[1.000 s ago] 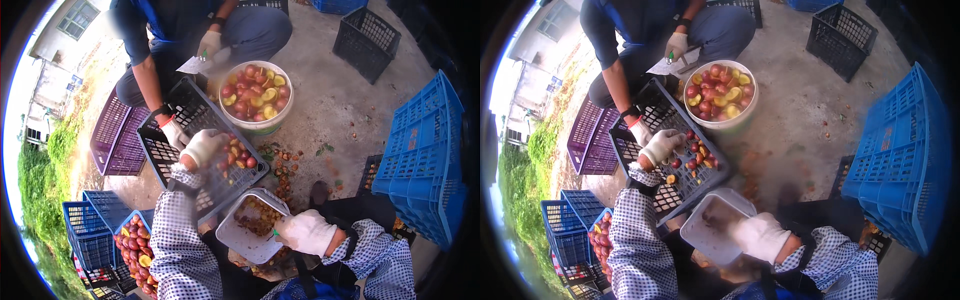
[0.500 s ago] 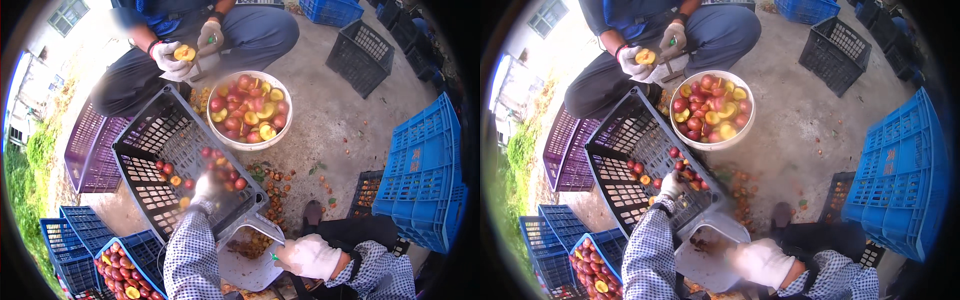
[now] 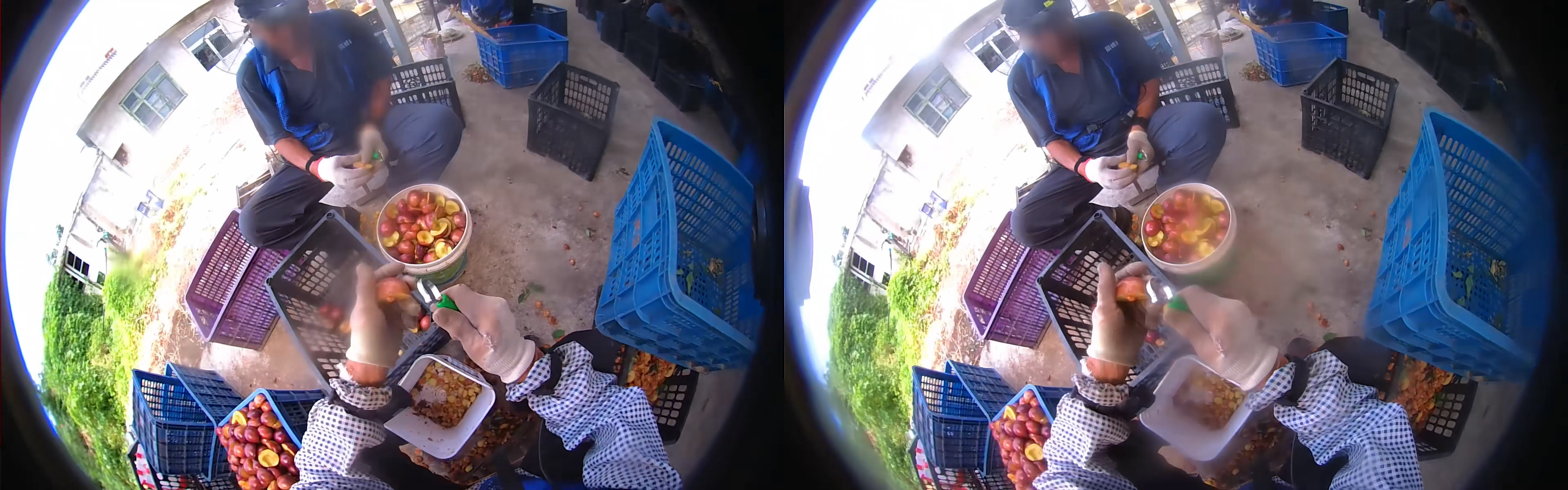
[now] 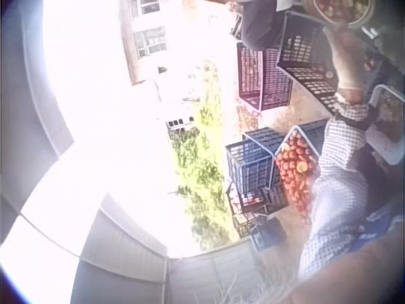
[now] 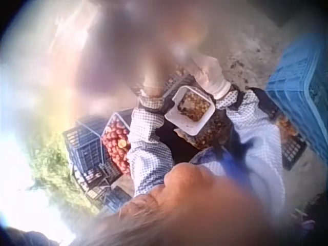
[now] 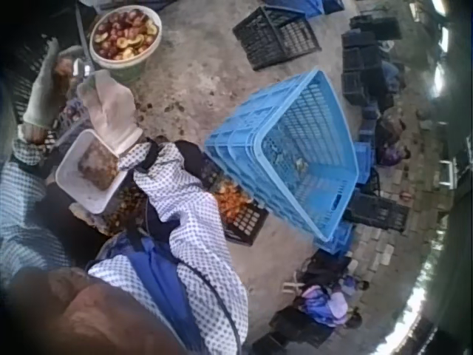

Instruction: Cutting plums and sorting them into containers for processing.

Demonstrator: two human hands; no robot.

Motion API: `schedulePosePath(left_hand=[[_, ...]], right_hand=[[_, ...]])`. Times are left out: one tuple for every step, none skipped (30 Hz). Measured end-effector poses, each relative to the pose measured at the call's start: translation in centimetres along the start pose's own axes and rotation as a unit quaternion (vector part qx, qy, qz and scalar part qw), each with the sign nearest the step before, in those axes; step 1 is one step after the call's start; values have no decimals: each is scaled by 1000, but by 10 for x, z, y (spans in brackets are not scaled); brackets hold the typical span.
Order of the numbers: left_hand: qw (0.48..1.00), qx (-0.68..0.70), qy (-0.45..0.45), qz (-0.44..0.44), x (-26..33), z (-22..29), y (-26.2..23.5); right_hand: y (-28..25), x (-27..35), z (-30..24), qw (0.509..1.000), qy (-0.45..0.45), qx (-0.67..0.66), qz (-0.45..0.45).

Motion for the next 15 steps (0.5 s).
schedulePosePath(left_hand=[[993, -77, 86, 32, 5, -8, 3], [970, -156, 167, 79, 11, -15, 6], [985, -79, 121, 99, 14, -19, -10], [990, 3, 78, 119, 21, -21, -26], [981, -70, 125, 131, 37, -20, -46], [970, -138, 160, 117, 37, -30, -47], [953, -209, 191, 107, 30, -46, -43], [952, -210, 201, 100, 15, -66, -41], [951, -205, 213, 89, -3, -83, -37], [947, -205, 231, 88, -13, -94, -38], [967, -106, 211, 92, -14, -96, -26], [985, -16, 154, 72, -11, -93, -22], [988, 1, 122, 95, 2, -83, -19], [989, 112, 67, 65, 15, -72, -24], [974, 220, 15, 54, 25, -58, -36]], right_hand=[[12, 3, 6, 998, -52, 22, 14], [19, 6, 4, 998, -55, 23, 8], [34, 9, 0, 996, -52, 61, -23], [52, 12, -5, 992, -53, 99, -59], [71, 19, -12, 993, -40, 83, -73], [67, 20, -12, 987, -35, 139, -72], [62, 17, 0, 990, -51, 126, -42], [48, 18, 17, 994, -49, 83, -51], [35, 11, 4, 994, 73, 48, -67], [30, 12, 16, 994, 70, 49, -71], [28, 14, 28, 991, 98, 47, -75], [30, 16, 33, 991, 114, 17, -67], [35, 19, 40, 993, 58, 64, -76], [34, 19, 28, 990, 111, 18, -83], [40, 15, 20, 981, 165, -32, -92]])
Point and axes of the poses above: each hand's wrist, its own x-axis away from the middle knuckle, its own y-axis out of the palm, z = x × y, the point moved 1 cm from there along -x, towards the middle knuckle, and after that the axes turned 2 degrees about -y, right-handed, at the moved point
